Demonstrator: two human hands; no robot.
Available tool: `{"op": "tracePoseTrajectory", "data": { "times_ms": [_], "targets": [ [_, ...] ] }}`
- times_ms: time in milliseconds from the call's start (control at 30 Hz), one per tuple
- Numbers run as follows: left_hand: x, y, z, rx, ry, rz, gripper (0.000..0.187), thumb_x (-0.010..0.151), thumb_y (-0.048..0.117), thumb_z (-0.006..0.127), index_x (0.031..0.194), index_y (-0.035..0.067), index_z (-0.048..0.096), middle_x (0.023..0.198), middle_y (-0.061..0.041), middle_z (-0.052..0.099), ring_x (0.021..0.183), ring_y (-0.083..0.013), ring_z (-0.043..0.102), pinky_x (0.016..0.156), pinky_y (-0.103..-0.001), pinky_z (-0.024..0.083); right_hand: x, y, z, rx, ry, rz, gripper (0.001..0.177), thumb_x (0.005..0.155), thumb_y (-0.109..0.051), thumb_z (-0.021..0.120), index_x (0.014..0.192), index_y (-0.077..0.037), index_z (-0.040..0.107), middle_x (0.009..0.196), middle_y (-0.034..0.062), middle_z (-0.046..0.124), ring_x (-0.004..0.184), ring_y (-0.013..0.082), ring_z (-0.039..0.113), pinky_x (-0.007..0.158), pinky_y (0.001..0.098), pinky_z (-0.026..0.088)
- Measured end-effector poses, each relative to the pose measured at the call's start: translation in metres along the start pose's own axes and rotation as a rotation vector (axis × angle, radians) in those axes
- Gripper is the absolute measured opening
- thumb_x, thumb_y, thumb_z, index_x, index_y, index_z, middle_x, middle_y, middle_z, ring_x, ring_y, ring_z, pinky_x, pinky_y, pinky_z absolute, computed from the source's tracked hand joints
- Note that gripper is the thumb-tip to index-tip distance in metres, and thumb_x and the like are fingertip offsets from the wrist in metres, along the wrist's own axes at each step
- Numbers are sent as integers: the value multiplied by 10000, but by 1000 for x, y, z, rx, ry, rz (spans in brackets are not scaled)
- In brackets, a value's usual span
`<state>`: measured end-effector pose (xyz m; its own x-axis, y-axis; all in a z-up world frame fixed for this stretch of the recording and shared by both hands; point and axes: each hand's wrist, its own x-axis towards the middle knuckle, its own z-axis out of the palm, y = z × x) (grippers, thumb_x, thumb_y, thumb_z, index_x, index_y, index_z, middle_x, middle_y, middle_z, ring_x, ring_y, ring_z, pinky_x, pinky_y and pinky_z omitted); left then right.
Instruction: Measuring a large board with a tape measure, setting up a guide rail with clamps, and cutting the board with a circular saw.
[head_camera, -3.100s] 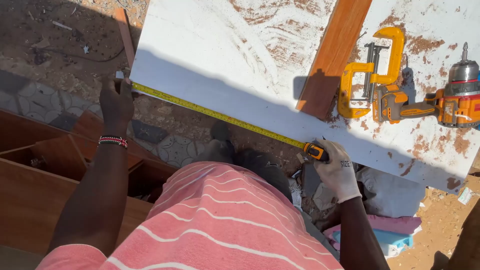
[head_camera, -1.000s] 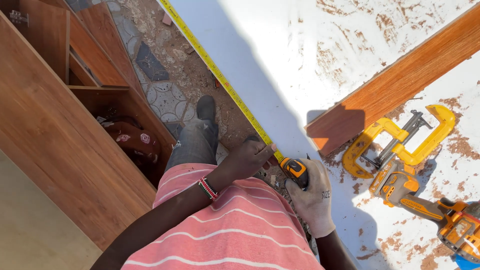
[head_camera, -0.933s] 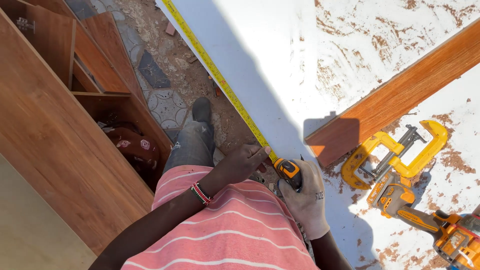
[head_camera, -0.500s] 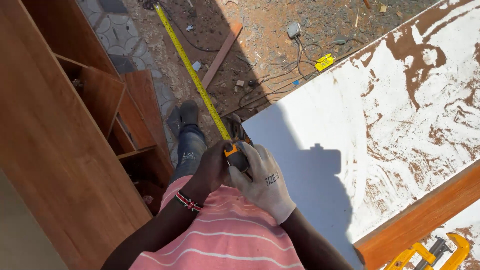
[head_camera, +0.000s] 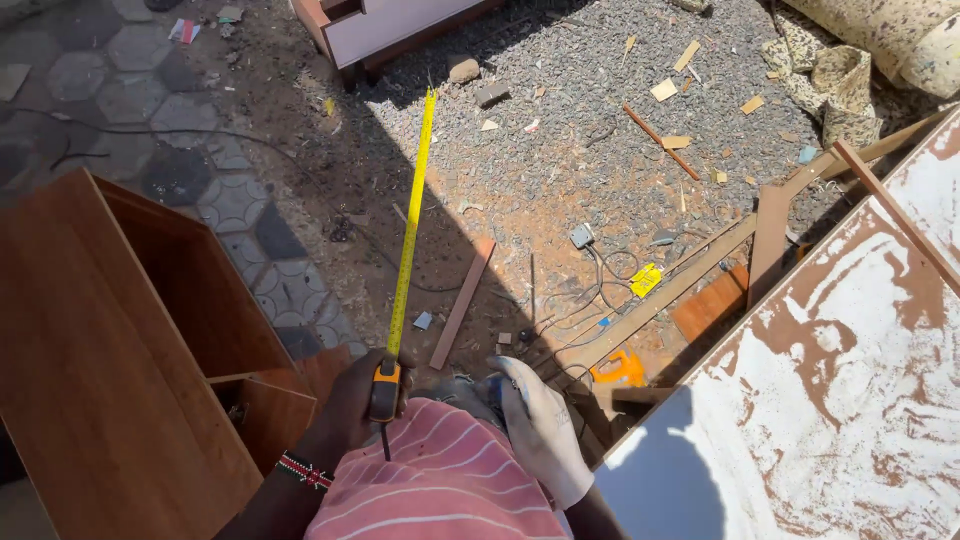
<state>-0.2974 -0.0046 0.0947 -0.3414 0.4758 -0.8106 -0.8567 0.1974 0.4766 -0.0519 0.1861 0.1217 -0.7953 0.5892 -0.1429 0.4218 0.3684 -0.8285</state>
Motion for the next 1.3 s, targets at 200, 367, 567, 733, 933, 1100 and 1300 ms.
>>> {"op": "tracePoseTrajectory", "data": {
  "times_ms": [200,367,567,733,933,1100,1300],
  "targets": [
    [69,86,92,360,-143,-133,379,1079,369,591,1114,65,815,909,-113,773,634,-207,649,547,-375,484,71,-31,-71,267,187,518,560,1174,-418,447,1631,-252,725,1249,-50,1001,1255,112,932,1204,289,612],
    [185,157,219,594,-275,-88,401,1147,251,543,1193,-32,824,1002,-251,820,674,-365,714,591,-433,514,136,47,-136,460,497,516,579,1179,-361,507,1691,-159,686,1191,73,983,1178,200,915,1160,352,675],
    [370,199,389,1106,-375,149,444,1102,383,566,1229,124,905,1034,-102,896,815,-271,838,697,-394,592,237,139,-274,413,872,591,457,1158,-254,589,1482,-96,870,1274,63,938,1197,203,869,1110,372,691],
    [430,257,524,643,-400,-105,386,1144,242,617,1188,-78,829,913,-199,728,674,-302,635,564,-442,566,329,163,-387,202,896,472,495,1146,-470,584,1484,-221,845,1457,17,928,1307,210,892,1016,395,690],
    [555,331,664,798,-341,-192,438,1186,255,607,1187,-87,880,952,-291,796,634,-343,629,557,-443,481,446,206,-481,210,1019,798,421,1146,-340,613,1434,-271,912,1099,19,989,952,161,882,870,353,650],
    [694,397,788,1195,-481,-132,544,1185,409,556,1289,-18,877,930,-284,870,662,-389,789,581,-466,579,519,302,-507,-317,1088,518,401,1172,23,556,1529,-91,701,1019,26,893,851,135,866,908,321,711],
    [808,467,979,1472,-513,-75,532,1113,512,618,1102,65,907,1006,-201,856,801,-305,709,714,-428,440,637,310,-614,870,1348,1075,748,1240,-494,419,1737,41,578,1035,408,934,1044,515,878,1102,578,634]
  ]
}}
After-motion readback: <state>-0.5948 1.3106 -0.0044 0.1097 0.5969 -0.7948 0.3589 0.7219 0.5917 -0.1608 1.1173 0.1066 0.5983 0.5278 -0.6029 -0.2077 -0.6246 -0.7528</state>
